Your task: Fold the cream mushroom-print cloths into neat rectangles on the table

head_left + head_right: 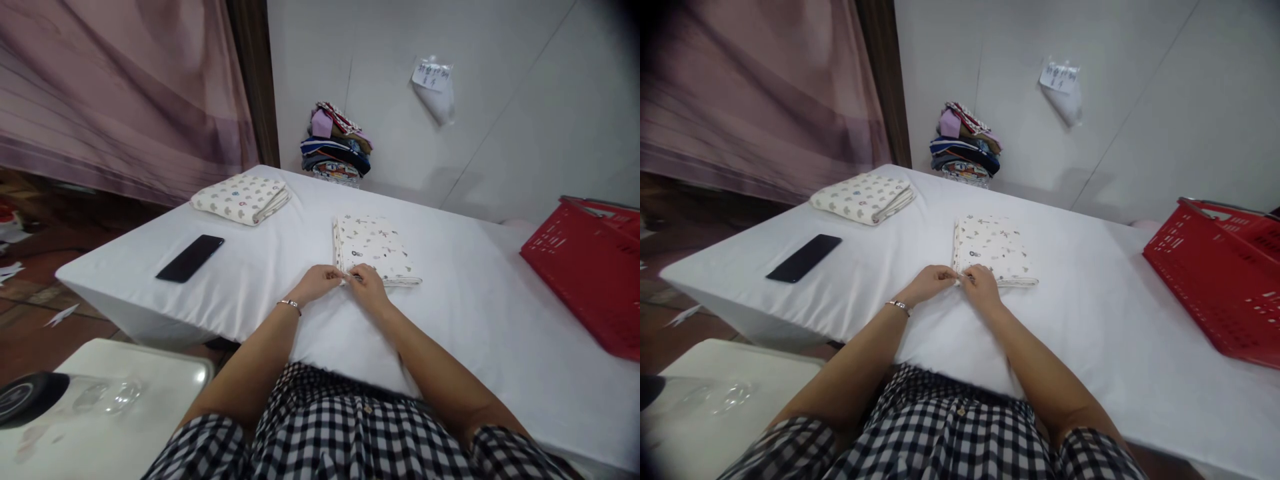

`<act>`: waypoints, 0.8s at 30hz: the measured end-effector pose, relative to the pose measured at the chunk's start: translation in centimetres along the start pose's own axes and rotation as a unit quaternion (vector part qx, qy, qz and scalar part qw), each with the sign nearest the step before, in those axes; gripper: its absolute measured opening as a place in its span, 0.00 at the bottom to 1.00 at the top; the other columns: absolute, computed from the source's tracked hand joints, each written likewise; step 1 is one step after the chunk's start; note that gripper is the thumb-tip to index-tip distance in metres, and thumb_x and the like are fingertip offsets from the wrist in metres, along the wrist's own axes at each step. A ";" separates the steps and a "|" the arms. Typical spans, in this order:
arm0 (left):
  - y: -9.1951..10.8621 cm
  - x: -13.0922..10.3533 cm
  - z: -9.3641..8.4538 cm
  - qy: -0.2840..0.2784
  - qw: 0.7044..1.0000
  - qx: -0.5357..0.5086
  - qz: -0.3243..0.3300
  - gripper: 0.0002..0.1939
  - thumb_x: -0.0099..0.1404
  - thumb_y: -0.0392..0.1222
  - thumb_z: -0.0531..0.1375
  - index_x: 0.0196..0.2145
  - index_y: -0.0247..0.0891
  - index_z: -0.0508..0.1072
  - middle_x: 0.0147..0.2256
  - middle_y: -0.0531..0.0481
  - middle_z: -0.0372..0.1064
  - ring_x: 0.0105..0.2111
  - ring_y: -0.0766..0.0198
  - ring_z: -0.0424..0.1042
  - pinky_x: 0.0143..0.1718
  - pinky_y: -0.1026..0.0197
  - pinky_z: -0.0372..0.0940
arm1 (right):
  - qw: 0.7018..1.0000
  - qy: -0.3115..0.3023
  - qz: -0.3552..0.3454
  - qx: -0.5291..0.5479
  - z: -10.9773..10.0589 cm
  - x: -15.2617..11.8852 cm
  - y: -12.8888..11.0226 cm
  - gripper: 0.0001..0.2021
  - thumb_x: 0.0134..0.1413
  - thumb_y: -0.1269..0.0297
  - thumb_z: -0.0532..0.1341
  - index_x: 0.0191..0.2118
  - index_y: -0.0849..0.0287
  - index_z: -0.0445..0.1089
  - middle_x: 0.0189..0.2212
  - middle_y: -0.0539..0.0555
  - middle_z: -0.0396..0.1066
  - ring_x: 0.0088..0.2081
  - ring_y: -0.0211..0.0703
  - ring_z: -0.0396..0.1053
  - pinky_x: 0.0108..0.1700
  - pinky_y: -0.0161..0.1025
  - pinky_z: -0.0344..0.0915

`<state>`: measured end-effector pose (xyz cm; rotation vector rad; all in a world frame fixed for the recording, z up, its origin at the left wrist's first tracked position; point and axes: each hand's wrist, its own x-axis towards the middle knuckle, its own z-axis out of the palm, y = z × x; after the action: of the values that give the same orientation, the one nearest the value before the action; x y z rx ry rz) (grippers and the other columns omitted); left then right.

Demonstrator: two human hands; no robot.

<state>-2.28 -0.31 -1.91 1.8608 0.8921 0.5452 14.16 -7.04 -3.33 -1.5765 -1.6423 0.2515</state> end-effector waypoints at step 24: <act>0.6 0.4 0.1 0.030 0.998 0.024 -0.044 0.17 0.57 0.54 0.53 0.23 0.38 0.69 0.24 0.52 0.69 0.26 0.64 0.66 0.30 0.62 0.60 | 0.985 -0.048 -0.110 -0.125 0.7 -0.6 0.0 0.06 0.56 0.68 0.58 0.38 0.58 0.70 0.39 0.56 0.70 0.42 0.46 0.62 0.45 0.43 0.57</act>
<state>-1.73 -0.22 -1.38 1.8479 1.0296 0.5317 13.59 -7.27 -3.99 -1.5654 -1.9692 0.0043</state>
